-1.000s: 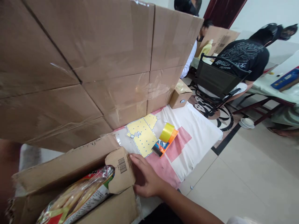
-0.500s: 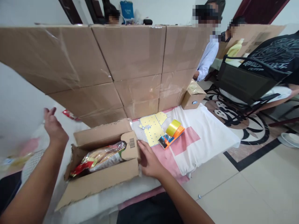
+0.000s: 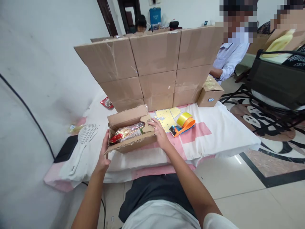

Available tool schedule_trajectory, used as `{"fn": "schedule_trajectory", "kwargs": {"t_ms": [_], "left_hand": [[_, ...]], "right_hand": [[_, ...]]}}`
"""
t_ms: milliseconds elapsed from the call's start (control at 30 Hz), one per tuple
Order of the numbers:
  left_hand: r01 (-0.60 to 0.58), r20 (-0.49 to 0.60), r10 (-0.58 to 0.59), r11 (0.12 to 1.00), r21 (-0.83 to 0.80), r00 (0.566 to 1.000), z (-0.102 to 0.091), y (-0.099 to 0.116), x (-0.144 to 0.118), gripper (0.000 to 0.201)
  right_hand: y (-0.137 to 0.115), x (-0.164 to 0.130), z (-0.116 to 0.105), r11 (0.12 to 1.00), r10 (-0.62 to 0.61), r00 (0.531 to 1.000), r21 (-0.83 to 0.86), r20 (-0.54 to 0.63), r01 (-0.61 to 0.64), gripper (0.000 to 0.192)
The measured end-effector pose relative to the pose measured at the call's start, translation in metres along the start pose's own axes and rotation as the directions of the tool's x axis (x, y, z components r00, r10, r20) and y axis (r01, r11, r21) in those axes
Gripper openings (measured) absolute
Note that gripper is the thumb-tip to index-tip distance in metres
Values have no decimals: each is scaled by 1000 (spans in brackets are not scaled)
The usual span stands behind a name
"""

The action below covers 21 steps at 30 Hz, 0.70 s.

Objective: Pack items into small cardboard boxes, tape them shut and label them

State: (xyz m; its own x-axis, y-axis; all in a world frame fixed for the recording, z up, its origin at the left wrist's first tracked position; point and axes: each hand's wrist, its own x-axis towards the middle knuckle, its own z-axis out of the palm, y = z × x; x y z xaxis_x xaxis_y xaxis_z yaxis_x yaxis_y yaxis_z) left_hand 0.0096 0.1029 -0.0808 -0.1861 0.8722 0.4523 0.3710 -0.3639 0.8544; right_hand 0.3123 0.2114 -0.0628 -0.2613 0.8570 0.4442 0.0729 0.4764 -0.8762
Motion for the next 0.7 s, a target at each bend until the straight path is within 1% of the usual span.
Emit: {"fn": "schedule_trajectory", "kwargs": {"t_ms": [33, 67, 100, 133, 200, 233, 300, 367, 400, 467, 500, 533, 600, 667, 700], "left_hand": [[-33, 17, 32, 999, 28, 999, 0, 5, 1, 123], [-66, 30, 64, 996, 53, 997, 1, 9, 3, 115], [-89, 27, 87, 993, 75, 996, 1, 13, 6, 102], [-92, -5, 93, 991, 96, 996, 2, 16, 9, 86], [-60, -99, 71, 992, 115, 992, 7, 21, 16, 60], [-33, -147, 49, 993, 109, 988, 11, 22, 20, 52], [42, -213, -29, 997, 57, 977, 20, 23, 26, 43], [139, -266, -146, 989, -45, 953, 30, 23, 28, 41], [187, -294, -212, 976, -111, 932, 35, 23, 28, 42], [266, -328, -336, 934, -241, 883, 43, 24, 28, 52], [290, -327, -380, 912, -291, 865, 45, 26, 27, 59], [306, -312, -408, 894, -328, 858, 47, 28, 28, 66], [324, -260, -428, 874, -363, 865, 46, 32, 32, 78], [341, -202, -429, 869, -357, 881, 40, 36, 39, 86], [349, -173, -423, 873, -342, 890, 37, 37, 44, 91]], "right_hand": [[-3, 3, -2, 1000, 9, 1000, 1, 7, -9, 67], [-5, 4, -4, 1000, 13, 1000, -1, 18, -13, 68], [-6, 6, -5, 1000, 13, 999, -3, 29, -13, 69], [-7, 7, -5, 1000, 13, 999, -5, 34, -13, 71], [-6, 9, -4, 1000, 15, 999, -8, 29, -15, 74], [-5, 10, -3, 1000, 17, 1000, -9, 18, -17, 75], [-2, 11, 2, 1000, 16, 1000, -9, -9, -17, 75], [0, 12, 6, 1000, 15, 1000, -1, -18, -15, 69], [1, 13, 8, 1000, 24, 1000, 17, -19, -23, 64], [4, 17, 10, 994, 67, 997, 87, -36, -64, 58], [6, 21, 10, 987, 98, 994, 131, -46, -91, 63], [7, 27, 9, 978, 130, 990, 171, -48, -120, 73], [9, 43, 8, 958, 179, 984, 228, -8, -173, 90], [9, 62, 8, 953, 167, 984, 246, 68, -179, 96], [8, 70, 9, 957, 134, 987, 247, 85, -151, 96]]}}
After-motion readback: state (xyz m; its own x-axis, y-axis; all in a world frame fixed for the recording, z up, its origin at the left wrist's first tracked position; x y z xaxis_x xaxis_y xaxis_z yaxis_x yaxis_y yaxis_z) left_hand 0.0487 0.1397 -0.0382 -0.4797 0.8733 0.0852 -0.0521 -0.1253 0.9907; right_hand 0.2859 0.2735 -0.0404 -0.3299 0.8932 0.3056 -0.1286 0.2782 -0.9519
